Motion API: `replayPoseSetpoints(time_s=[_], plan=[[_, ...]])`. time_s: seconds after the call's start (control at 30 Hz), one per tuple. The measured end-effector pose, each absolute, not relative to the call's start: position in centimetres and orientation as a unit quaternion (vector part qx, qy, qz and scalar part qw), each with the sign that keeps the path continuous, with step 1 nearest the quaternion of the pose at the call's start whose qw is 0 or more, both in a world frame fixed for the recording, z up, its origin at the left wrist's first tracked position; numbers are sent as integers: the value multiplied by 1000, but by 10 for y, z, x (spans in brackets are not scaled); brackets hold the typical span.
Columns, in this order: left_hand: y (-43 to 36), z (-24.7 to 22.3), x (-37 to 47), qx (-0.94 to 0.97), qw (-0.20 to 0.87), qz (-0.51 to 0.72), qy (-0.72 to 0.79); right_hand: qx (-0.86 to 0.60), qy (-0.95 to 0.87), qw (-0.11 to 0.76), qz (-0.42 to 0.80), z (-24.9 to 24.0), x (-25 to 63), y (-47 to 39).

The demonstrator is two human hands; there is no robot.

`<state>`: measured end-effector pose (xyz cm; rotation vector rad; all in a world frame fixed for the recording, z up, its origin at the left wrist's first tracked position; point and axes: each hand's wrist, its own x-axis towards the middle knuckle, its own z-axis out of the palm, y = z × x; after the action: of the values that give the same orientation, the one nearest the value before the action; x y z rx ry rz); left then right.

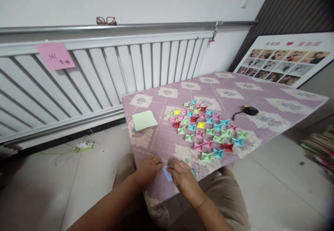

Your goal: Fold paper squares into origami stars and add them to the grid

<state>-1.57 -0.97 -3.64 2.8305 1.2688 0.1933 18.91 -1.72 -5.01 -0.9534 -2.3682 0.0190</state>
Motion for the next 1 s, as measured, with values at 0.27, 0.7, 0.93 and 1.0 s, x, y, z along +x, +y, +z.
replayPoseSetpoints(time_s=[0.27,0.7,0.93,1.0], plan=[[-12,-34,-16,908,-4,45,416,-359,-900,242,-39,-48,189,-20],[-22,-29,-4,886,20,59,460,-405,-893,185,-63,-51,182,-38],[-27,-29,0,893,52,24,447,-394,-895,200,-62,-53,190,-47],[-29,-29,-1,891,55,23,450,-394,-896,198,-63,-53,193,-51]])
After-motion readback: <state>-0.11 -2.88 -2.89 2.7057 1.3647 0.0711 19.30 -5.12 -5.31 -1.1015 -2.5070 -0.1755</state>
